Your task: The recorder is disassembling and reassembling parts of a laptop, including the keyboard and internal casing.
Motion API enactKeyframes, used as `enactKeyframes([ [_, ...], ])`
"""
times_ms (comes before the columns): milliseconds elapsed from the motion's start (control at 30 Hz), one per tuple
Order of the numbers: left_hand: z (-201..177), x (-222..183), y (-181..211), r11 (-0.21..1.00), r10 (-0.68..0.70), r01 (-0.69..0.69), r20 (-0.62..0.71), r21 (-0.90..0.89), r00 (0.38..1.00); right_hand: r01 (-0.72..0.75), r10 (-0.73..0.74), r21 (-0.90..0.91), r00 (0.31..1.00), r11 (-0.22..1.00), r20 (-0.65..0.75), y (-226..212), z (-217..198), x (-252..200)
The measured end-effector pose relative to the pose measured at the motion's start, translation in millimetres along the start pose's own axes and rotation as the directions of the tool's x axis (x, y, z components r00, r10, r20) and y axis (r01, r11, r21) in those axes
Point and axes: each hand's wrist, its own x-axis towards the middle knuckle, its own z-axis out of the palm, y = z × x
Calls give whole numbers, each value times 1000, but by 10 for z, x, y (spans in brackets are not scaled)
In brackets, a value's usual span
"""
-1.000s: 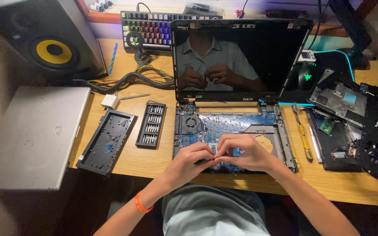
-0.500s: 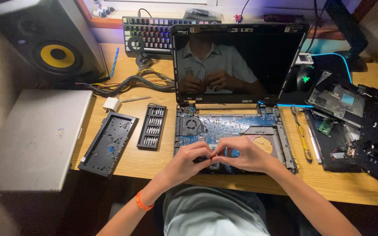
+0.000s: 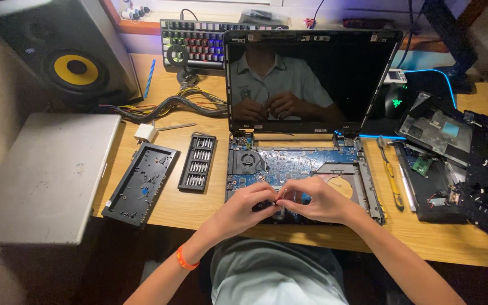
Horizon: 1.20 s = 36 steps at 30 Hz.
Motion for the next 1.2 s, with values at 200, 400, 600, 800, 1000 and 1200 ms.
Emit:
enactKeyframes([
  [200, 6, 11, 37, 1000, -23, 23, 10, 16, 1000, 7, -7, 15, 1000, 1000, 11, -16, -9, 5],
  [400, 40, -25, -22, 999, -3, 3, -10, 44, 1000, -5, 5, 23, 1000, 1000, 16, -17, -25, -12],
  [600, 12, -10, 47, 998, -15, 14, 22, 63, 1000, 4, -4, 10, 1000, 1000, -14, 9, -69, -43],
  [800, -5, 7, 117, 996, -50, 49, 8, 69, 999, -45, 62, 90, 979, 995, -196, 140, -392, -217],
  [1000, 16, 18, 110, 994, -17, 20, -33, 112, 999, -185, -77, -479, 876, 858, -476, 50, -781, -790],
  [1200, 23, 44, 147, 988, -39, 40, -8, 148, 999, -486, 38, -572, 783, 661, -621, 103, -936, -1588],
])
